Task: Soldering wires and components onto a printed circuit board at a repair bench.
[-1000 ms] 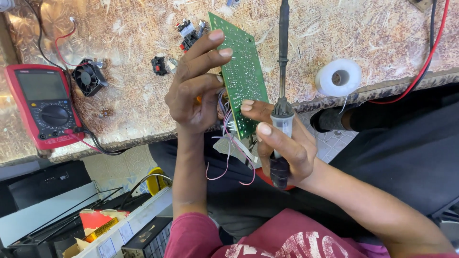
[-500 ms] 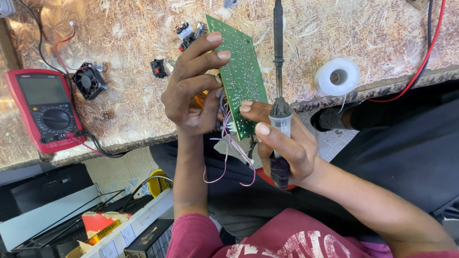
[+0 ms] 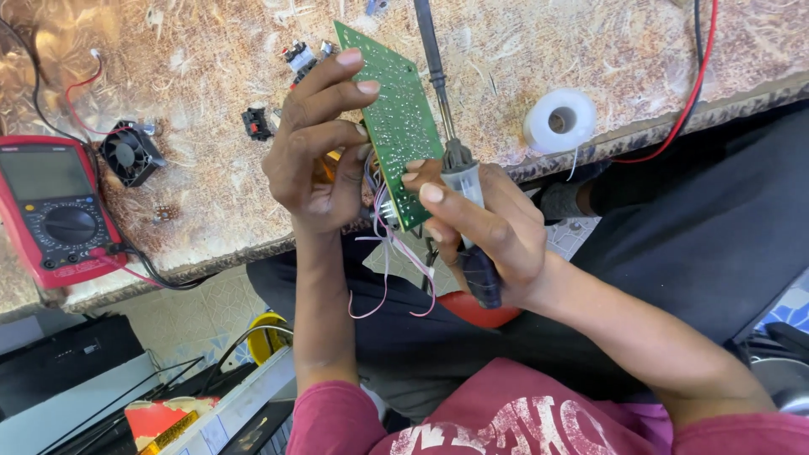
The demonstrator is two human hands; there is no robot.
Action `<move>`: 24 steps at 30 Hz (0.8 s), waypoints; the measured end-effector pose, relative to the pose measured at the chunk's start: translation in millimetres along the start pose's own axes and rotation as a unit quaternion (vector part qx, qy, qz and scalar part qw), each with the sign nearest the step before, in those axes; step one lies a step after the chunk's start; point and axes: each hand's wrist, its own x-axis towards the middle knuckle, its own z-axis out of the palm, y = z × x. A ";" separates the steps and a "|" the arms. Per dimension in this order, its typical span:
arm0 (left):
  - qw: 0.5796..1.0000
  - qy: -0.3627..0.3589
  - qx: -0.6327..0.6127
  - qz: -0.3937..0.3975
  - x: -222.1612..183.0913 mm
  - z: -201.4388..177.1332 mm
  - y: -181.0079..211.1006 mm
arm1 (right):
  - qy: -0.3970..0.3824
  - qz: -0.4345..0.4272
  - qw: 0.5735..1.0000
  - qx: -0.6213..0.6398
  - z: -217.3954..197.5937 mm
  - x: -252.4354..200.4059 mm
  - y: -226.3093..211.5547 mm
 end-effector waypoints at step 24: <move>1.000 0.010 -0.003 0.010 4.1 2.3 1.3 | 0.019 0.002 0.988 -0.150 -82.3 -173.3 -11.7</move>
